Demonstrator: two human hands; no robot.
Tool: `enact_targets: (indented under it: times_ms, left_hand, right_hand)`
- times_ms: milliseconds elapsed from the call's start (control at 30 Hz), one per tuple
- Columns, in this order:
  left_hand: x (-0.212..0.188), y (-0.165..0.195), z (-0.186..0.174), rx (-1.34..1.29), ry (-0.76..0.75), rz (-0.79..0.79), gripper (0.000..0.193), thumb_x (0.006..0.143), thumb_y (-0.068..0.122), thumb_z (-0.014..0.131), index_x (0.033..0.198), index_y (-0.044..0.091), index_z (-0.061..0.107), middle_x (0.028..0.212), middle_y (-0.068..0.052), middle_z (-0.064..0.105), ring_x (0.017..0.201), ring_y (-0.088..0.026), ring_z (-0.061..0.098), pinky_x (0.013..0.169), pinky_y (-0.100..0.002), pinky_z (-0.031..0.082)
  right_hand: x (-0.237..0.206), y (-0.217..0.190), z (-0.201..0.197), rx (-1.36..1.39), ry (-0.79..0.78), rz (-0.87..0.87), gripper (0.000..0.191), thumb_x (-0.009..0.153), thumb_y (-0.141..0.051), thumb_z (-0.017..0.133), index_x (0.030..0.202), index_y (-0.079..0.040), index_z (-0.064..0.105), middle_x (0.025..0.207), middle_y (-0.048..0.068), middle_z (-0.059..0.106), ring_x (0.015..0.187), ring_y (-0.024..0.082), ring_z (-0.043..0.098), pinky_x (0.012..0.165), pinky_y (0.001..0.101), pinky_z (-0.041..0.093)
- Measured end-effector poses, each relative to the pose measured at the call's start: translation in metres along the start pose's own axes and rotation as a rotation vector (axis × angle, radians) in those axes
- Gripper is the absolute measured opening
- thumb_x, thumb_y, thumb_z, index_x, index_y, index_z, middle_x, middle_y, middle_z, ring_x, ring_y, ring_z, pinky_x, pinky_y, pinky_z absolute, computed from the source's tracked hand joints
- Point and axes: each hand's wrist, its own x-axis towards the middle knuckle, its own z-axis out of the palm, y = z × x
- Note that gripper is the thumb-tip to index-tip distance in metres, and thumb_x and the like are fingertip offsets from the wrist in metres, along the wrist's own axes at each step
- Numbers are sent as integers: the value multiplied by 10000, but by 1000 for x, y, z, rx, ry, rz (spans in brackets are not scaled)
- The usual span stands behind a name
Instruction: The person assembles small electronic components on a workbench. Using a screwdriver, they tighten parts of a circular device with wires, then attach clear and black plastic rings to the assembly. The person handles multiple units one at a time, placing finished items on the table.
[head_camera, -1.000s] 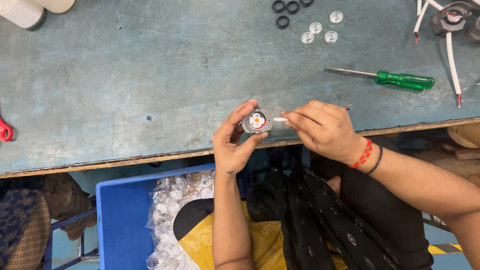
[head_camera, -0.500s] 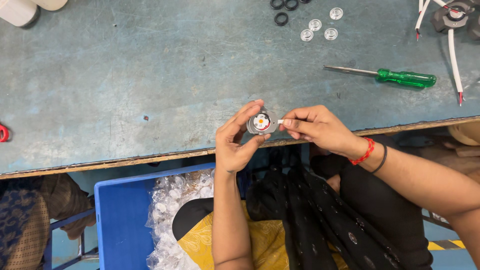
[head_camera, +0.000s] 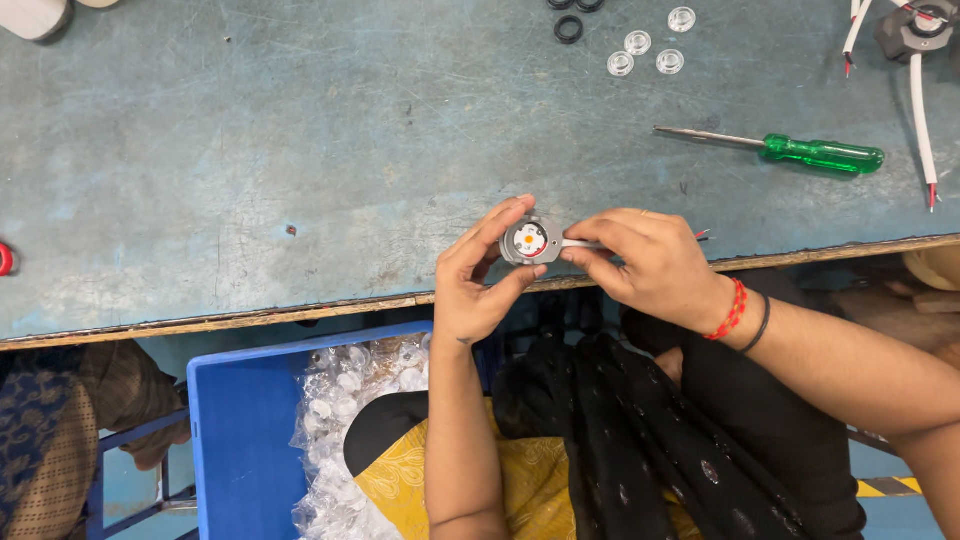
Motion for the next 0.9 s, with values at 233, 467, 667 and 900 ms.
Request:
enact_targets:
  times_ms: [233, 467, 667, 900]
  left_hand:
    - [-3, 6, 3, -39, -2, 34, 662, 806, -195, 765, 1414, 17, 611, 1507, -173, 583, 1397, -246, 595, 1142, -370, 568]
    - [-3, 12, 0, -28, -82, 1, 639, 811, -194, 757, 1400, 18, 626, 1510, -186, 584, 1413, -258, 586, 1157, -367, 547]
    - [-3, 3, 2, -65, -15, -8, 667, 813, -188, 770, 1426, 12, 600, 1520, -185, 575, 1417, -247, 575, 1165, -376, 533]
    - [-2, -8, -3, -228, 64, -50, 689, 830, -179, 768, 1465, -25, 549, 1536, -179, 558, 1380, -232, 588, 1159, -383, 532]
  right_hand:
    - [-11, 3, 5, 17, 7, -16, 115, 935, -61, 748, 1024, -15, 691, 889, 102, 714, 754, 252, 688, 656, 355, 536]
    - [-22, 28, 13, 881, -301, 753, 162, 1010, -121, 655, 1047, 2, 754, 776, 21, 702, 624, 54, 551, 527, 230, 432]
    - [-13, 30, 10, 951, -301, 840, 176, 959, -137, 703, 1047, 4, 760, 784, 32, 713, 608, 75, 575, 525, 238, 457]
    - [-2, 5, -1, 134, -27, 43, 229, 874, -133, 806, 1050, -16, 717, 897, 97, 721, 768, 213, 703, 675, 322, 554]
